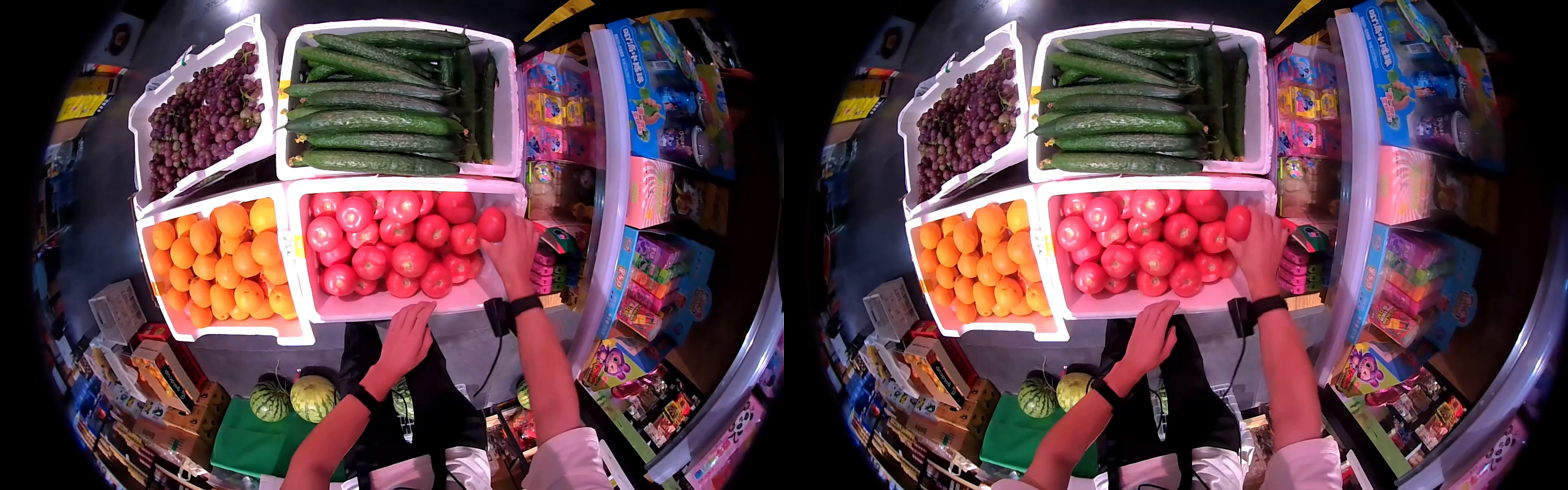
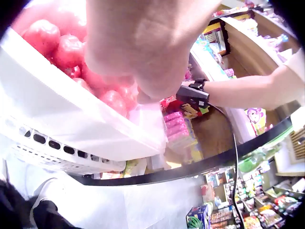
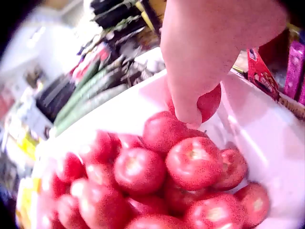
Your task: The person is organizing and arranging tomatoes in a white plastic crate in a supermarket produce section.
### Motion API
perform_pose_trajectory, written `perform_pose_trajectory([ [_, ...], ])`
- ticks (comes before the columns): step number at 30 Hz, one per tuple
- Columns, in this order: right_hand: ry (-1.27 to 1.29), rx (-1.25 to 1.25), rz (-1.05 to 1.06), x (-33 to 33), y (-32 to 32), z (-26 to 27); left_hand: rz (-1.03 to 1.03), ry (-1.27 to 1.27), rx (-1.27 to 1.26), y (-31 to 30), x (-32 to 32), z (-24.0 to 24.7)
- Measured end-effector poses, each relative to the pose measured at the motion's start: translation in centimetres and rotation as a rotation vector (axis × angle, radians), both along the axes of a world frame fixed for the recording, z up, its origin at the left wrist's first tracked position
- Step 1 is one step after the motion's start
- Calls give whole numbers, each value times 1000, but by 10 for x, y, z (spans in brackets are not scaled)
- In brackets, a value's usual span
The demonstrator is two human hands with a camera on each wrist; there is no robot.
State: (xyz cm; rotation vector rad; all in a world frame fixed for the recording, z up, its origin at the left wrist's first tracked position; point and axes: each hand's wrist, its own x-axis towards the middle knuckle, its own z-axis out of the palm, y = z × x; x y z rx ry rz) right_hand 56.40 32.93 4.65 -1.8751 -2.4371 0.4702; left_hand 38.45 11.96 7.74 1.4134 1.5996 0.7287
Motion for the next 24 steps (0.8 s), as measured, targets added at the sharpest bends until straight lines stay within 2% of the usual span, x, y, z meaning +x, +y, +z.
perform_pose_trajectory([
  [1, 195, -62, -181, -1, -8, 5, 35, -47, 0, 10, 1, -1],
  [2, 195, -62, -181, -2, -23, 8, 35, -47, 0, 15, 2, -1],
  [4, 871, -258, -414, -11, -51, 22, 242, -576, -314, 31, 5, 0],
  [5, 870, -258, -414, -16, -61, 32, 242, -577, -315, 44, 5, 4],
  [7, 1182, -392, -488, -27, -86, 51, 448, -1167, -469, 59, 6, 11],
  [10, 1142, -488, -464, -35, -107, 65, 454, -1249, -506, 70, 11, 14],
  [12, 1183, -521, -518, -34, -110, 69, 441, -1253, -472, 72, 11, 15],
  [14, 905, -469, -333, -25, -116, 73, 454, -1371, -632, 71, 6, 23],
  [15, 727, -420, -225, -25, -109, 89, 453, -1370, -631, 70, 5, 25],
  [16, 726, -417, -226, -23, -104, 93, 404, -1259, -559, 69, 3, 26],
  [17, 633, -429, -119, -21, -101, 96, 355, -1151, -488, 66, 4, 28],
  [18, 538, -439, -11, -20, -96, 99, 353, -1154, -488, 63, 6, 24],
  [20, 530, -463, 14, -22, -89, 103, 290, -918, -351, 56, 11, 12],
  [22, 474, -428, 115, -21, -82, 100, 313, -931, -333, 60, 12, 15],
  [24, 443, -370, 129, -21, -72, 95, 340, -941, -317, 63, 14, 18],
])
